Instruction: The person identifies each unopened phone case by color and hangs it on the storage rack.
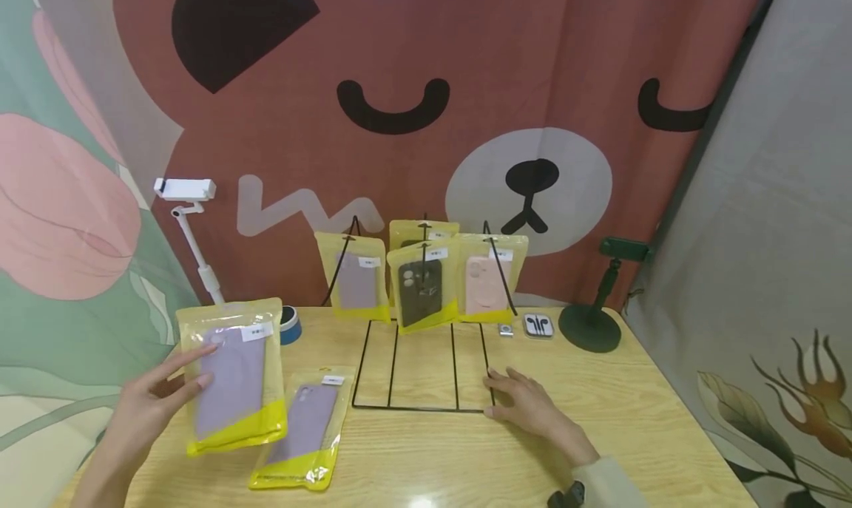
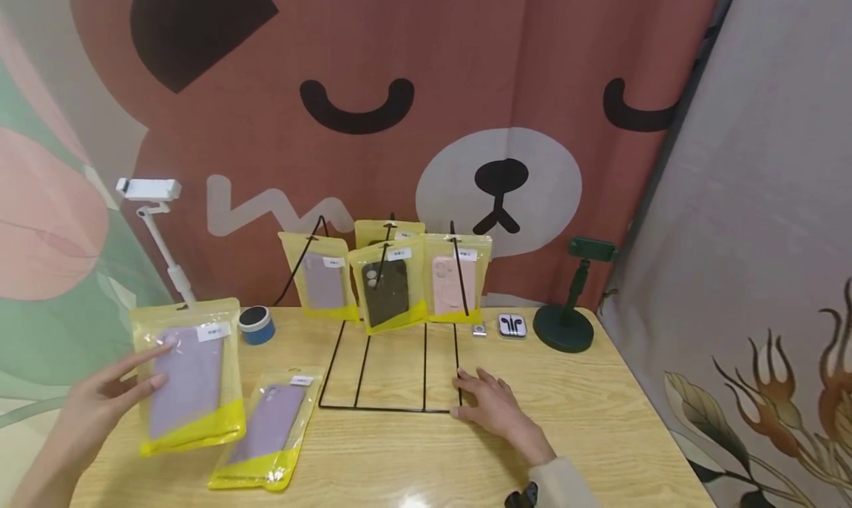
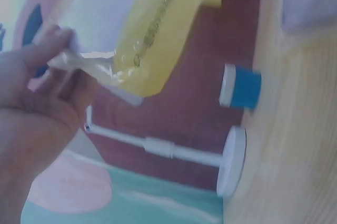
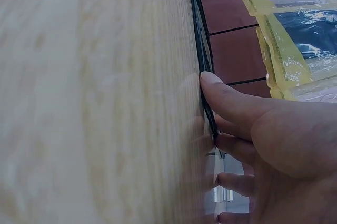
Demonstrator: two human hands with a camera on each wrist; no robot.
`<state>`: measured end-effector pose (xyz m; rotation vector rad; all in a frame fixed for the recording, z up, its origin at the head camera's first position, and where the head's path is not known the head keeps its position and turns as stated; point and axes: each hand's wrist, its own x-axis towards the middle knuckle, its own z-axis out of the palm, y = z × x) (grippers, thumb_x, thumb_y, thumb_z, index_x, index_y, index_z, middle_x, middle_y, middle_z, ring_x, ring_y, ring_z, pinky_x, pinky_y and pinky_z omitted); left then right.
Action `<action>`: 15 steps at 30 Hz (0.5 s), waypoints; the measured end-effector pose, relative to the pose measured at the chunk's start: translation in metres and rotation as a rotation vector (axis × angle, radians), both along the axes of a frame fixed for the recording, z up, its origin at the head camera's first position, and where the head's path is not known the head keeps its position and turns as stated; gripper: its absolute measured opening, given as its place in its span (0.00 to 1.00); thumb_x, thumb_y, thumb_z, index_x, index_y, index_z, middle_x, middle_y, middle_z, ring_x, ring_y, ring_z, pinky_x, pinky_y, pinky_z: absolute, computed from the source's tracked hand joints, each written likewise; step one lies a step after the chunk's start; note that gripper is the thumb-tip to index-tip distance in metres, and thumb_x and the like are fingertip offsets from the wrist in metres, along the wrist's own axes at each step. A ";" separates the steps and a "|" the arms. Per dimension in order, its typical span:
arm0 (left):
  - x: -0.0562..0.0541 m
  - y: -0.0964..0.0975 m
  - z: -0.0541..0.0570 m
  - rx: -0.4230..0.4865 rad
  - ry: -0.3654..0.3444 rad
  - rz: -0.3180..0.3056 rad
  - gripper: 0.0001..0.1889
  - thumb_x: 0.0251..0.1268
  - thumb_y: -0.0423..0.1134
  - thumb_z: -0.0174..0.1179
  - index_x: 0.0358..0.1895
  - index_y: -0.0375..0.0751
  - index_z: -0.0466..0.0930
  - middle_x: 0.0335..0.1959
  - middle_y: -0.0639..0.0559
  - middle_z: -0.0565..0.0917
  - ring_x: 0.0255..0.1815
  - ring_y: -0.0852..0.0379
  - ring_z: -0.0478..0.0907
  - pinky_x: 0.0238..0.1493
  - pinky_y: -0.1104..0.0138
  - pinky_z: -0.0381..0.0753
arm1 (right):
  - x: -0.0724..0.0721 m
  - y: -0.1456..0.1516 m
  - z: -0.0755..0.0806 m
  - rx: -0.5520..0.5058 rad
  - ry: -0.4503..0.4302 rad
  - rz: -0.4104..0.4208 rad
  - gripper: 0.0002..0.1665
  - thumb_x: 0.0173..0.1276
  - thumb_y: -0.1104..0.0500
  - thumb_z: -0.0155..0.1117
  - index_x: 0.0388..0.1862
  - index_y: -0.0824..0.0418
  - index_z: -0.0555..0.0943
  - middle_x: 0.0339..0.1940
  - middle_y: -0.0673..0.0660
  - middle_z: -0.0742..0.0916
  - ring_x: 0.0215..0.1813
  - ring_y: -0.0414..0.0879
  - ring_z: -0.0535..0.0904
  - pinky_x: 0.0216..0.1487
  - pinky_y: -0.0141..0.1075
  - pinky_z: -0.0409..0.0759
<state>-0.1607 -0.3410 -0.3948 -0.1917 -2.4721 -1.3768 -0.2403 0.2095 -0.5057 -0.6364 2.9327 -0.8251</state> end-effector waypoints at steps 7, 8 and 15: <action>0.013 0.032 0.008 0.254 0.191 -0.285 0.23 0.57 0.15 0.57 0.58 0.26 0.76 0.23 0.57 0.64 0.23 0.58 0.61 0.22 0.65 0.63 | 0.001 0.000 0.001 -0.001 -0.006 -0.004 0.37 0.61 0.43 0.67 0.64 0.61 0.76 0.70 0.61 0.72 0.71 0.70 0.57 0.64 0.71 0.51; 0.011 0.037 0.008 0.283 0.208 -0.336 0.23 0.56 0.13 0.56 0.57 0.25 0.76 0.24 0.56 0.66 0.24 0.57 0.62 0.23 0.65 0.63 | 0.001 0.000 0.001 0.000 -0.007 -0.006 0.37 0.61 0.43 0.67 0.64 0.61 0.75 0.70 0.61 0.72 0.72 0.70 0.57 0.65 0.71 0.50; 0.001 0.061 0.015 0.245 0.155 -0.417 0.22 0.59 0.18 0.58 0.58 0.29 0.77 0.36 0.56 0.80 0.31 0.66 0.72 0.34 0.74 0.79 | 0.001 0.000 0.000 -0.009 -0.010 0.003 0.36 0.62 0.43 0.67 0.64 0.61 0.75 0.70 0.61 0.71 0.72 0.70 0.56 0.65 0.71 0.49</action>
